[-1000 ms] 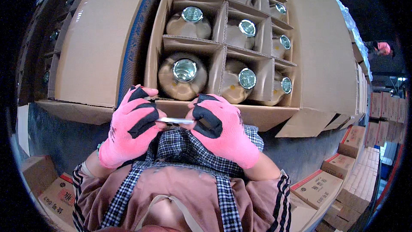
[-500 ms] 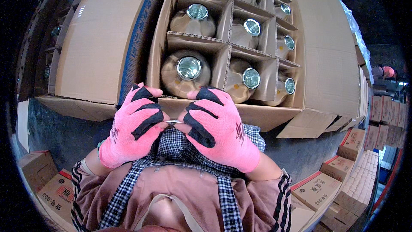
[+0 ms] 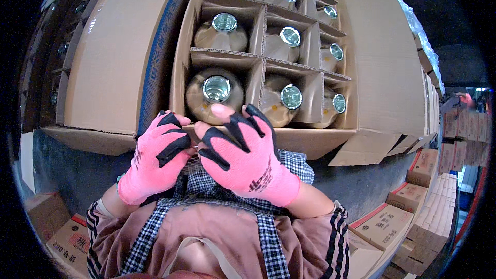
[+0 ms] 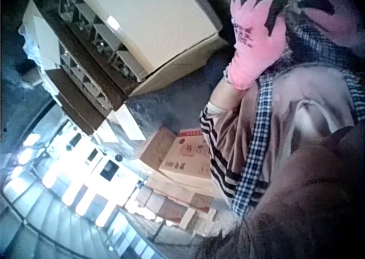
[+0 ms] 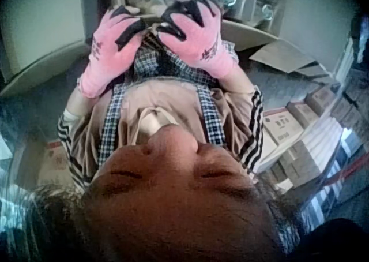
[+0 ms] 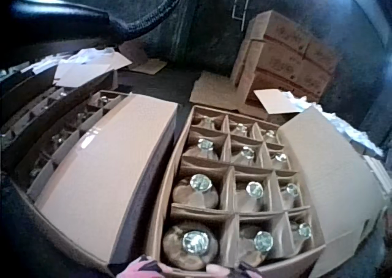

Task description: The person applies round gold stickers to the tops of glass jars arranged in cardboard boxes. They peel stickers from a sheet and press them onto the jar lids one by one, moving between multiple boxes in a warehouse setting.

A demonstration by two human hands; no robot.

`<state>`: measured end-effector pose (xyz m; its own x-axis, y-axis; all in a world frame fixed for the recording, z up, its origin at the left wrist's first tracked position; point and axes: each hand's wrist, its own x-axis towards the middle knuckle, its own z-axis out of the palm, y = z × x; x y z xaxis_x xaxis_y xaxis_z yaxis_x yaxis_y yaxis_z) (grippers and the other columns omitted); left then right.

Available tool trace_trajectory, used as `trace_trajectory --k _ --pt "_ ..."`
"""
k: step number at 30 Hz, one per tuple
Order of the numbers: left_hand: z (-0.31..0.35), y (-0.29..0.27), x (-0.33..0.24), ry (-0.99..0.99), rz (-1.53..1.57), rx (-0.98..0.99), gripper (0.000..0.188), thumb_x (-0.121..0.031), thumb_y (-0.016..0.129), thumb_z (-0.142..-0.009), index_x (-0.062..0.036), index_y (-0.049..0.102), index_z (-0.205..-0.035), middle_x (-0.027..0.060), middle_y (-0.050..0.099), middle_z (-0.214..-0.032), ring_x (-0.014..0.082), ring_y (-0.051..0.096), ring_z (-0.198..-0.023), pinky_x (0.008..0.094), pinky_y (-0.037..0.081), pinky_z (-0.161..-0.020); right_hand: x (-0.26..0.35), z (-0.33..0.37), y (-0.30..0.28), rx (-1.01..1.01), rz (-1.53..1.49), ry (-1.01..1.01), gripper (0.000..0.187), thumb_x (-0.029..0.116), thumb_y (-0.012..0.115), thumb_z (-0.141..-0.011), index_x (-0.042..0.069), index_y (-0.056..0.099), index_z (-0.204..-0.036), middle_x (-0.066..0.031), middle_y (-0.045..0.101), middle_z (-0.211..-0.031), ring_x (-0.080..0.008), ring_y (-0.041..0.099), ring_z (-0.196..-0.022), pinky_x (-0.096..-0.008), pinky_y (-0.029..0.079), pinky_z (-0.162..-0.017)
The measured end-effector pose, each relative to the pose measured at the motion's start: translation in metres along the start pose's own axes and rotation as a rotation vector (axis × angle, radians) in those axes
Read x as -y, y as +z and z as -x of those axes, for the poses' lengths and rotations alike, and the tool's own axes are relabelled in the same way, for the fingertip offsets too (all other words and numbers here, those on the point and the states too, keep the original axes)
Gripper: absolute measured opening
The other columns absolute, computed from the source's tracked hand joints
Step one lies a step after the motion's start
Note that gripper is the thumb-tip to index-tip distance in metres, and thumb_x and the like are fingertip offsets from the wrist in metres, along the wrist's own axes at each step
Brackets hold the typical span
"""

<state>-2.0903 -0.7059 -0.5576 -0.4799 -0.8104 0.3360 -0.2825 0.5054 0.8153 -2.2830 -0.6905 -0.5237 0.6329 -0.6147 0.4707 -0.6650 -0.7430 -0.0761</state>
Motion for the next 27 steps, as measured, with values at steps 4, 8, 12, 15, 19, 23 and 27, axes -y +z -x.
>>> trace_trajectory --k 4,8,12,15,19,23,27 --pt "-0.001 0.003 0.002 -0.162 0.126 0.017 0.011 -0.005 0.063 -0.069 0.0005 0.058 -0.077 0.0148 0.057 -0.078 0.0322 0.055 -0.082 0.0387 0.044 -0.072 -0.003 0.005 0.012 -0.048 0.058 -0.016 0.019 0.017 0.062 -0.059 0.015 0.062 -0.077 -0.0033 0.058 -0.11 -0.0302 0.049 -0.107 -0.0481 0.037 -0.085" --pt "0.005 0.003 0.004 -0.358 0.343 -0.016 0.014 -0.008 0.06 -0.073 0.0035 0.058 -0.082 0.0168 0.058 -0.079 0.0314 0.058 -0.077 0.0341 0.046 -0.068 -0.008 0.006 0.009 -0.028 -0.026 -0.034 0.014 0.016 0.062 -0.061 0.015 0.06 -0.075 -0.0031 0.058 -0.112 -0.0296 0.049 -0.106 -0.0475 0.037 -0.085" --pt "0.003 -0.001 0.001 -0.46 0.444 0.008 0.014 -0.01 0.059 -0.076 0.0028 0.058 -0.083 0.0155 0.057 -0.076 0.0271 0.057 -0.07 0.0315 0.045 -0.065 -0.012 0.004 0.008 -0.028 -0.16 0.018 0.013 0.015 0.065 -0.063 0.011 0.057 -0.072 -0.0053 0.059 -0.111 -0.0343 0.048 -0.107 -0.047 0.037 -0.086" --pt "0.003 -0.001 0.001 -0.472 0.475 0.015 0.013 -0.01 0.058 -0.078 0.0022 0.059 -0.081 0.0137 0.056 -0.073 0.0245 0.054 -0.066 0.0314 0.043 -0.063 -0.015 0.002 0.005 -0.101 -0.4 0.116 0.021 0.011 0.072 -0.057 0.008 0.056 -0.071 -0.0124 0.058 -0.108 -0.0386 0.046 -0.109 -0.0486 0.035 -0.09" --pt "0.0 -0.002 0.001 -0.508 0.453 0.049 0.013 -0.011 0.057 -0.078 0.002 0.058 -0.081 0.0131 0.055 -0.072 0.0228 0.054 -0.067 0.0304 0.043 -0.063 -0.035 0.0 -0.012 -0.142 -0.593 0.332 0.025 -0.004 0.062 -0.053 0.005 0.06 -0.076 -0.017 0.055 -0.112 -0.0368 0.039 -0.12 -0.0475 0.026 -0.1" --pt "0.002 0.0 0.004 -0.486 0.401 0.052 0.014 -0.012 0.058 -0.079 0.0018 0.058 -0.08 0.0131 0.055 -0.072 0.0235 0.054 -0.066 0.0307 0.042 -0.063 -0.125 -0.013 -0.016 0.004 -0.272 0.438 0.015 0.003 0.065 -0.065 0.001 0.057 -0.078 -0.011 0.052 -0.118 -0.0319 0.044 -0.114 -0.038 0.034 -0.096" --pt "0.001 0.007 0.006 -0.416 0.365 0.02 0.015 -0.013 0.059 -0.077 0.0012 0.06 -0.082 0.0142 0.058 -0.076 0.0272 0.056 -0.071 0.0329 0.044 -0.066 -0.203 -0.005 0.008 0.317 0.123 0.413 0.018 0.015 0.066 -0.07 0.004 0.062 -0.083 -0.0113 0.05 -0.12 -0.0357 0.042 -0.114 -0.0433 0.033 -0.097"
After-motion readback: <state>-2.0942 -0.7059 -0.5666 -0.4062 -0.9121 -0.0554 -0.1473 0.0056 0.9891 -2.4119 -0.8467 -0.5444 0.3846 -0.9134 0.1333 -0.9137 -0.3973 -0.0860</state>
